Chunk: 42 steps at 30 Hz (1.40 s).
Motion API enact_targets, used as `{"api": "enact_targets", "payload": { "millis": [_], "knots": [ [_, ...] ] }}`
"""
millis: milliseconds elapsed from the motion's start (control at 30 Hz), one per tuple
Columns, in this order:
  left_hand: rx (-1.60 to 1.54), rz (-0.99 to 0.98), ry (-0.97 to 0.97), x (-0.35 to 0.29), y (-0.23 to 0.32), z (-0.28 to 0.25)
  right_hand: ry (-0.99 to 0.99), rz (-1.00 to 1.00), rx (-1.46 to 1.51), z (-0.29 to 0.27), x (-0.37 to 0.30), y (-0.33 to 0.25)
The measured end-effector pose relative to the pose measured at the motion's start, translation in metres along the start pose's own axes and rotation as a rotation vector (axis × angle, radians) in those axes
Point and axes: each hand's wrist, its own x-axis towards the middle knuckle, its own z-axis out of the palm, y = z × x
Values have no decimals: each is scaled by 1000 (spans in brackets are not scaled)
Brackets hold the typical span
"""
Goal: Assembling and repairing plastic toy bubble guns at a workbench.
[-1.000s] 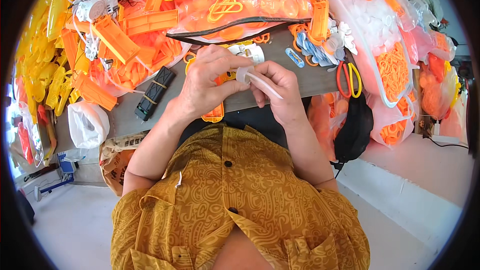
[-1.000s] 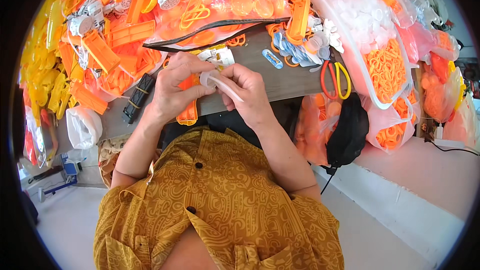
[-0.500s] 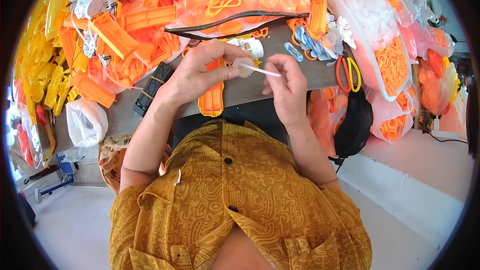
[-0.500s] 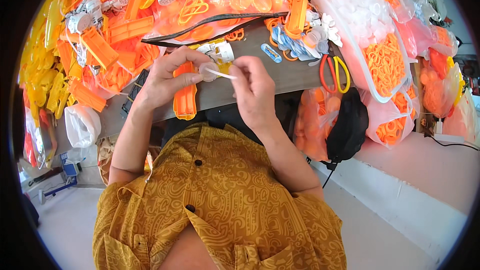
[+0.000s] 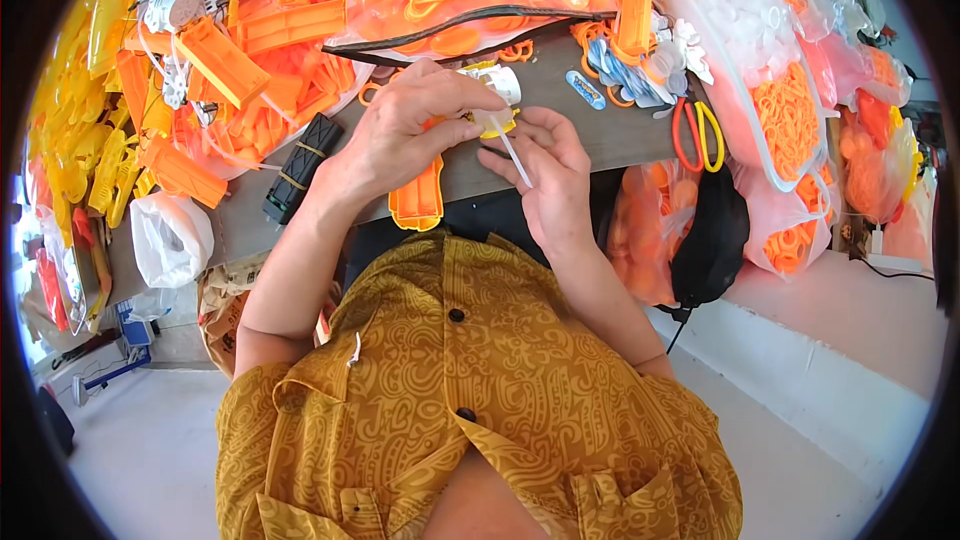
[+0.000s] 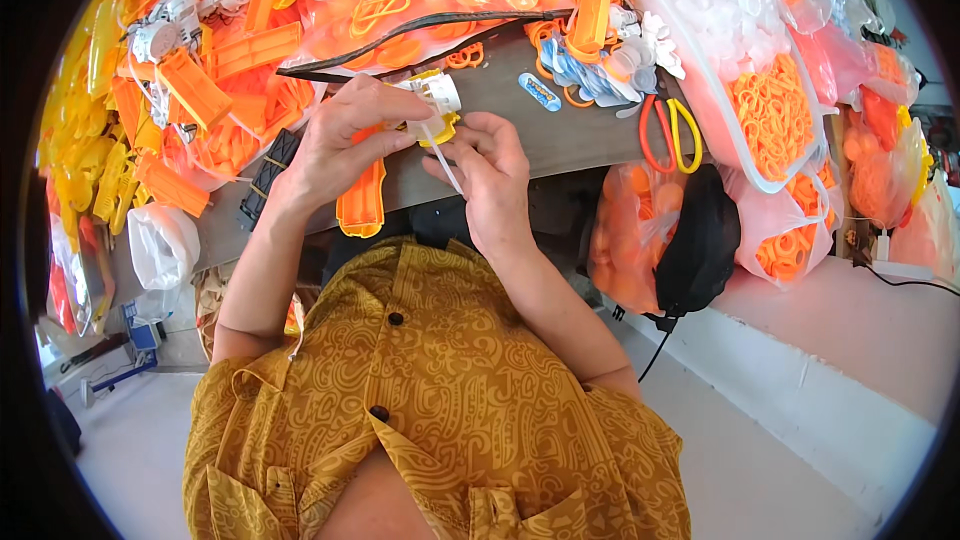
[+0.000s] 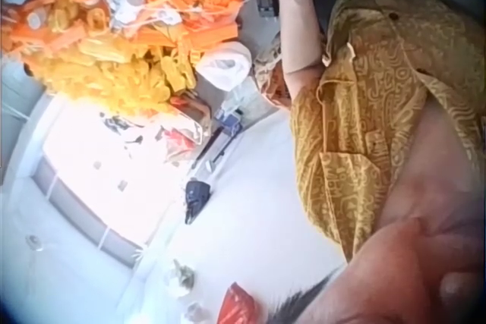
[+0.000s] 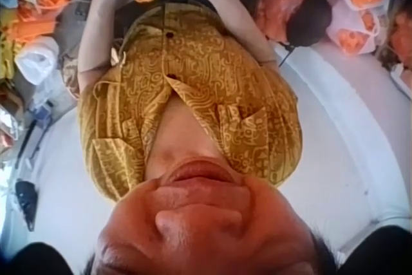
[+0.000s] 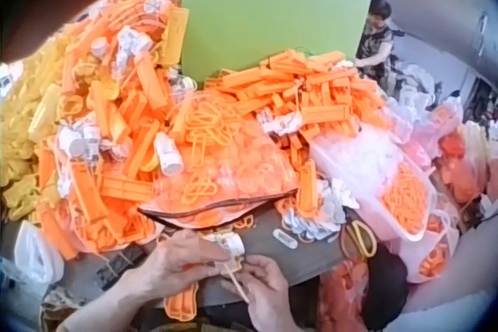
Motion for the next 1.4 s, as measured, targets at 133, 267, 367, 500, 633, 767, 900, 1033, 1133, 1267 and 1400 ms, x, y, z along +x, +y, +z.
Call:
{"api": "enact_targets", "payload": {
  "millis": [133,267,367,500,633,767,900,1033,1133,1267,1400],
  "knots": [
    [123,93,-32,4,-3,0,-23,-32,69,1,-1,4],
    [166,119,-48,6,-7,0,-43,-22,122,2,-3,8],
    [164,106,-45,6,-7,0,-42,-7,141,4,-5,9],
    [145,99,-50,5,-8,1,-58,-41,158,4,-7,12],
    [149,92,-33,4,-11,4,-72,-81,150,6,-9,13],
    [158,115,-42,2,-10,6,-83,-94,164,6,-10,15],
    [139,113,-40,2,-12,6,-93,-133,141,8,-11,14],
    [75,27,-11,3,-9,4,-125,-188,133,7,-9,18],
    [65,18,1,4,-9,4,-142,-214,102,6,-9,19],
    [22,-7,-34,5,-8,2,-150,-204,56,1,-6,15],
    [124,96,-23,1,-3,2,-218,-11,103,-17,3,-2]
  ]
}}
